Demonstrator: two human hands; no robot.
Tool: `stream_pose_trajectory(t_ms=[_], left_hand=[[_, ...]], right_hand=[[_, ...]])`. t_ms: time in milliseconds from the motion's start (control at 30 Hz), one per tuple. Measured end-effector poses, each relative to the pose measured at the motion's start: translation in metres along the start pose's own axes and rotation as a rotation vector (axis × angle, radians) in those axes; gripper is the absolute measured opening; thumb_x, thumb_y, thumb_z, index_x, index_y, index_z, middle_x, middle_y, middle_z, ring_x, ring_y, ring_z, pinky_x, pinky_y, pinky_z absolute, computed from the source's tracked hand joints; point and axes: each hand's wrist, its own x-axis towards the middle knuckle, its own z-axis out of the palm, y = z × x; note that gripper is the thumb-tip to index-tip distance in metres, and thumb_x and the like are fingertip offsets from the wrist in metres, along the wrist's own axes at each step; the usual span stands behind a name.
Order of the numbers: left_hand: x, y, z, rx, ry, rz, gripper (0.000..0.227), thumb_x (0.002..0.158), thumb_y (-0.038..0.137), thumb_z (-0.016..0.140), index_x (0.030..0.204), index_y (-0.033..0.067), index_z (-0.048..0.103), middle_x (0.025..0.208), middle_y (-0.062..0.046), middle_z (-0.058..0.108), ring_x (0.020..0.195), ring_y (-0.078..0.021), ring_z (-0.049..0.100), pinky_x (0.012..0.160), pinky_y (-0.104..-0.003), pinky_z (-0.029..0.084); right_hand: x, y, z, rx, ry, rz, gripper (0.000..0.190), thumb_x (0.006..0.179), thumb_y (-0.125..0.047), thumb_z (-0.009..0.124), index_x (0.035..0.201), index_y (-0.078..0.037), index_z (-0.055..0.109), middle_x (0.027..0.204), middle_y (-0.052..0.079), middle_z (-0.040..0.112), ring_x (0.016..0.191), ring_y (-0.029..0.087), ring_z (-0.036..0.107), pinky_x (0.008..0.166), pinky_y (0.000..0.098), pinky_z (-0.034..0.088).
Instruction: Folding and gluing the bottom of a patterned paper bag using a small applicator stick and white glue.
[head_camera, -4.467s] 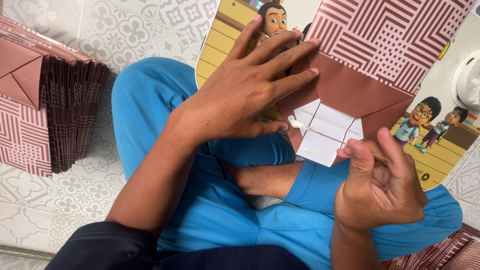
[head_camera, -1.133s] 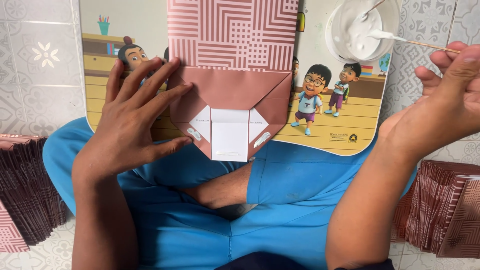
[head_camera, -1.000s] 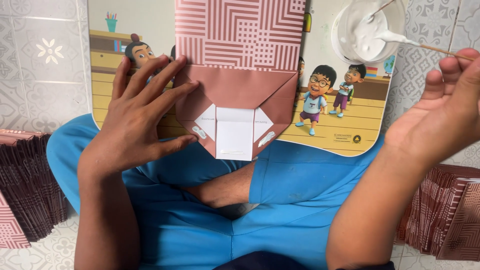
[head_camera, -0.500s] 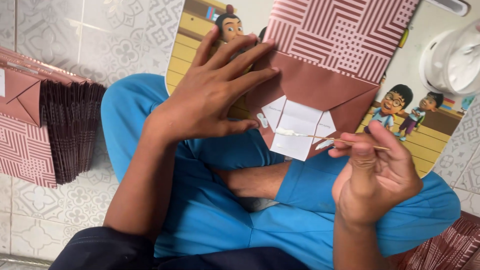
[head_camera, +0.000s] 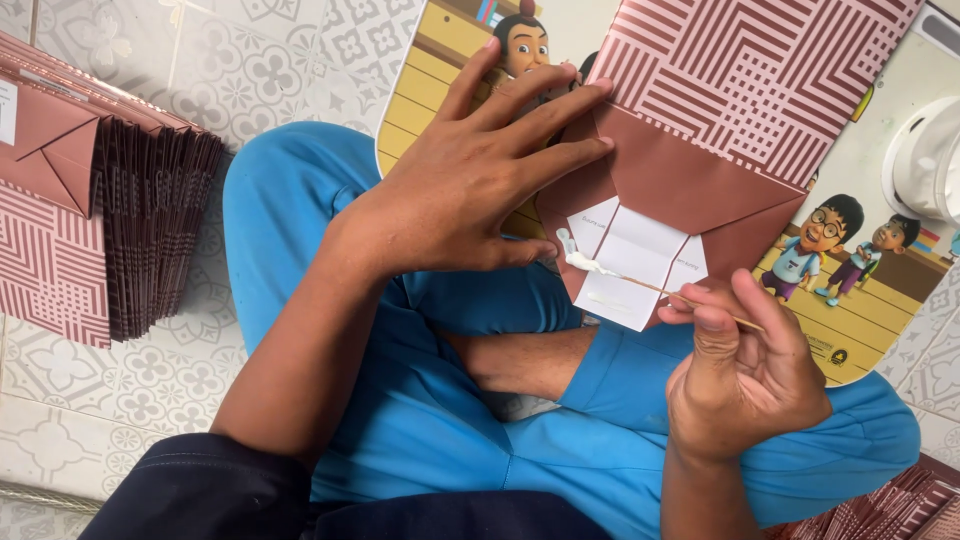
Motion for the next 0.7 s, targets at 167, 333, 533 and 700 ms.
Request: stream_pose_trajectory(t_ms=[167, 333, 533, 700], left_hand=[[-0.0007, -0.0004, -0.0004, -0.015, 0.000, -0.007, 0.100, 0.059, 0.036, 0.088, 0.152, 0.0164, 0.057, 0.166, -0.006, 0.034, 0.154, -0.0305, 0.026, 0.126, -0.063, 0.003], [0.0001, -0.0010, 0.0018, -0.020, 0.007, 0.001, 0.100, 0.059, 0.036, 0.089, 0.151, 0.0159, 0.058, 0.165, -0.006, 0.035, 0.154, -0.0305, 0.027, 0.127, -0.064, 0.003], [-0.0001, -0.0006, 0.0007, -0.011, 0.003, -0.011, 0.103, 0.056, 0.036, 0.090, 0.152, 0.0173, 0.057, 0.166, -0.005, 0.035, 0.154, -0.0304, 0.027, 0.126, -0.065, 0.002], [0.0001, -0.0001, -0.0001, -0.006, 0.002, 0.001, 0.103, 0.056, 0.033, 0.090, 0.152, 0.0163, 0.057, 0.165, -0.005, 0.034, 0.154, -0.0300, 0.027, 0.126, -0.064, 0.004]], right_hand=[[0.0006, 0.0011, -0.0057, -0.014, 0.012, -0.057, 0.030, 0.108, -0.003, 0.062, 0.134, 0.008, 0.052, 0.106, 0.028, 0.067, 0.084, 0.027, 0.068, 0.081, 0.0355, 0.065], [-0.0024, -0.0015, -0.0007, -0.015, 0.027, -0.046, 0.030, 0.106, -0.005, 0.064, 0.131, 0.009, 0.054, 0.104, 0.028, 0.067, 0.082, 0.028, 0.068, 0.080, 0.0356, 0.065], [-0.0047, -0.0032, -0.0061, -0.115, -0.063, -0.143, 0.026, 0.106, 0.006, 0.064, 0.131, 0.007, 0.054, 0.107, 0.027, 0.066, 0.090, 0.030, 0.070, 0.084, 0.0388, 0.068], [-0.0051, -0.0025, -0.0064, -0.131, -0.026, -0.191, 0.027, 0.108, -0.002, 0.062, 0.133, 0.006, 0.052, 0.104, 0.028, 0.065, 0.090, 0.031, 0.070, 0.080, 0.0402, 0.069]])
